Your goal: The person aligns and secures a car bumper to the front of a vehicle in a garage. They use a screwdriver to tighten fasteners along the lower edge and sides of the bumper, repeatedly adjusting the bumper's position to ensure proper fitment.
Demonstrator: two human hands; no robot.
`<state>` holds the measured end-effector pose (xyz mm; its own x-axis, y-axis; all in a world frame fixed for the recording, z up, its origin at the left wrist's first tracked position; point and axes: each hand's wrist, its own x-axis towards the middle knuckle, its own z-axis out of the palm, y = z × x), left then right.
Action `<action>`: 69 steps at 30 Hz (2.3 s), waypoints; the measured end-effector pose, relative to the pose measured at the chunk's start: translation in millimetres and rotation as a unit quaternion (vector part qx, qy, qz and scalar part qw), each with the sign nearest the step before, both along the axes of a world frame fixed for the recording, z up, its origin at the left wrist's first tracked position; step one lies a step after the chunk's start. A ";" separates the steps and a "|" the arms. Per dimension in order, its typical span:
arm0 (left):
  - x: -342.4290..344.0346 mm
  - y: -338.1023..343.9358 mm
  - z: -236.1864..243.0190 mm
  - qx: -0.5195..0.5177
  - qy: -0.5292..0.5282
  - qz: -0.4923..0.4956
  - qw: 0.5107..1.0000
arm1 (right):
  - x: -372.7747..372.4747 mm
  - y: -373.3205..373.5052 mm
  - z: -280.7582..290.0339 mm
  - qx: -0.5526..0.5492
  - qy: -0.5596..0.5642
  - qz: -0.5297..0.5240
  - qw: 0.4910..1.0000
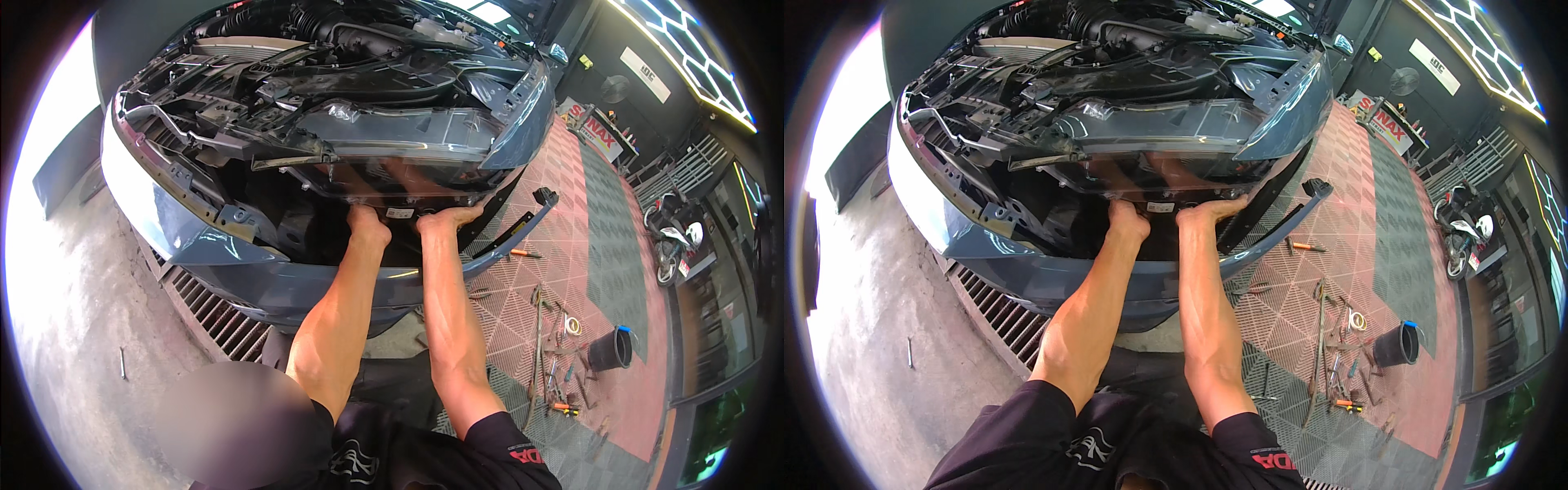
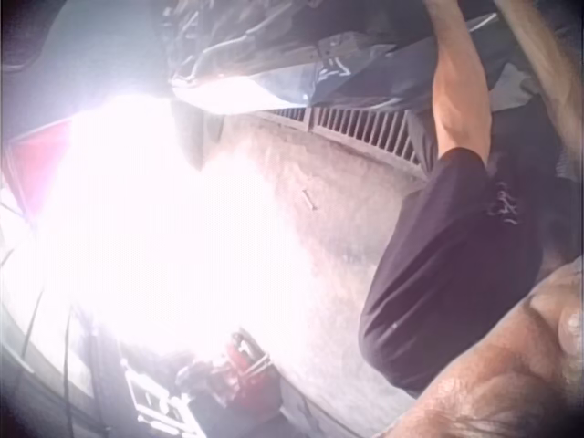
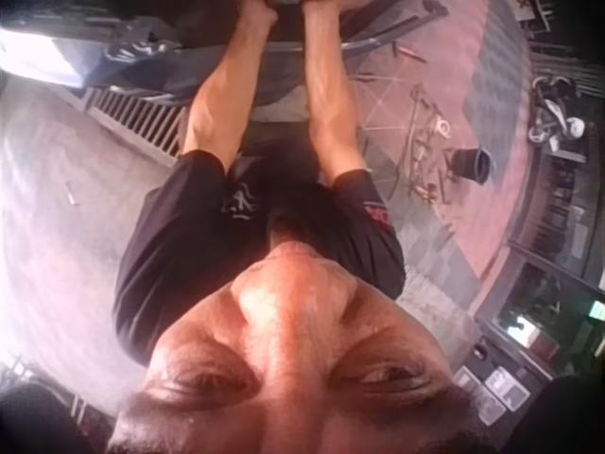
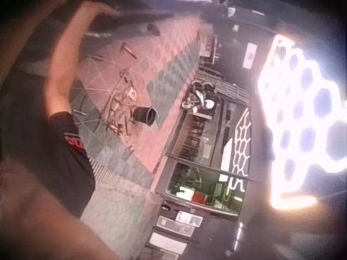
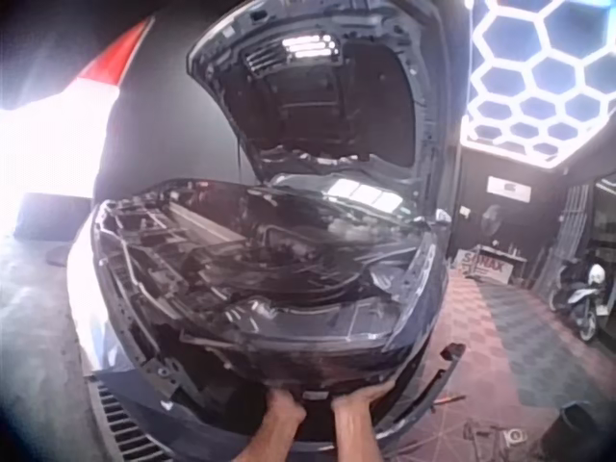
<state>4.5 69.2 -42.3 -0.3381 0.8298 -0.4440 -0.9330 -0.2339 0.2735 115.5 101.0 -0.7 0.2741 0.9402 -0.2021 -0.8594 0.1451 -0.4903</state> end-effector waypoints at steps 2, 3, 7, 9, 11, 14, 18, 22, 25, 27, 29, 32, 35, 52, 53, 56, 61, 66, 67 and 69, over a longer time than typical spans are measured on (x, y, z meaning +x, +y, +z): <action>1.2 3.7 -0.5 -0.019 0.006 0.018 1.000 | 0.3 -3.6 5.3 0.000 0.010 -0.002 1.000; -0.3 6.1 -4.1 -0.042 0.027 0.035 0.998 | -3.2 -7.1 8.1 -0.001 0.016 0.000 1.000; -9.6 11.6 -18.8 -0.043 0.049 0.016 0.998 | -6.5 -9.5 7.4 -0.002 0.017 -0.001 1.000; -24.3 18.8 -34.1 -0.039 0.126 -0.046 0.990 | -7.4 -13.6 17.1 -0.018 0.024 0.002 1.000; -31.8 14.2 -35.1 -0.047 0.209 -0.085 0.973 | -7.0 -13.0 16.0 -0.045 0.023 0.004 0.999; -45.6 5.4 -34.0 -0.055 0.409 -0.101 0.905 | -9.4 -17.8 18.0 -0.054 0.034 -0.003 0.998; -60.4 -23.6 -3.5 -0.055 0.712 -0.164 0.681 | -2.8 -19.3 19.9 -0.039 0.028 -0.014 0.999; -59.9 16.4 -53.7 -0.047 0.814 -0.082 0.573 | 7.8 -6.6 3.4 0.015 0.039 0.012 0.999; -91.1 51.0 -93.0 -0.065 0.916 0.015 0.395 | -11.7 0.8 5.4 0.025 0.054 0.039 0.997; -90.0 55.0 -94.3 -0.084 0.927 0.023 0.366 | -14.5 -3.6 8.2 0.028 0.053 0.050 0.997; -70.9 41.7 -80.5 -0.080 0.814 -0.067 0.571 | -8.2 -15.2 14.0 0.025 0.045 0.027 0.998; -31.7 11.3 -35.0 -0.116 0.681 -0.243 0.681 | 18.4 -8.4 -2.5 0.023 0.040 0.006 0.999; -51.2 35.4 -69.2 -0.033 0.753 -0.156 0.639 | 11.8 -4.8 -2.5 0.030 0.051 0.006 0.998; -72.7 -14.7 -24.8 -0.061 0.913 -0.195 0.352 | -8.5 -26.2 26.4 0.037 0.024 0.013 0.999; -70.5 -18.7 -20.5 -0.076 0.892 -0.209 0.392 | -6.8 -30.2 28.2 0.035 0.015 0.018 0.999; -82.5 -5.7 -48.7 -0.058 0.915 -0.131 0.377 | -11.2 -30.3 31.0 0.038 0.006 0.026 0.999; -57.0 -20.7 -25.7 -0.010 0.876 -0.037 0.482 | 3.8 -4.8 4.8 0.036 0.018 0.016 0.999; -61.5 -21.0 -19.1 -0.041 0.867 -0.203 0.454 | -7.0 -26.5 22.8 0.021 0.012 0.004 1.000; -57.5 -18.6 -23.7 -0.029 0.867 -0.196 0.457 | -2.2 -24.1 20.4 0.011 0.018 -0.001 1.000; -59.0 -6.4 -43.3 0.004 0.891 -0.180 0.418 | 3.7 -15.1 13.7 -0.008 0.030 -0.005 0.999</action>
<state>-54.5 62.7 -85.6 0.0210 0.9682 0.2495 0.7738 -0.1737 0.6092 119.2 85.9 13.1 0.2693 0.9343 -0.2336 -0.8864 0.1457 -0.4394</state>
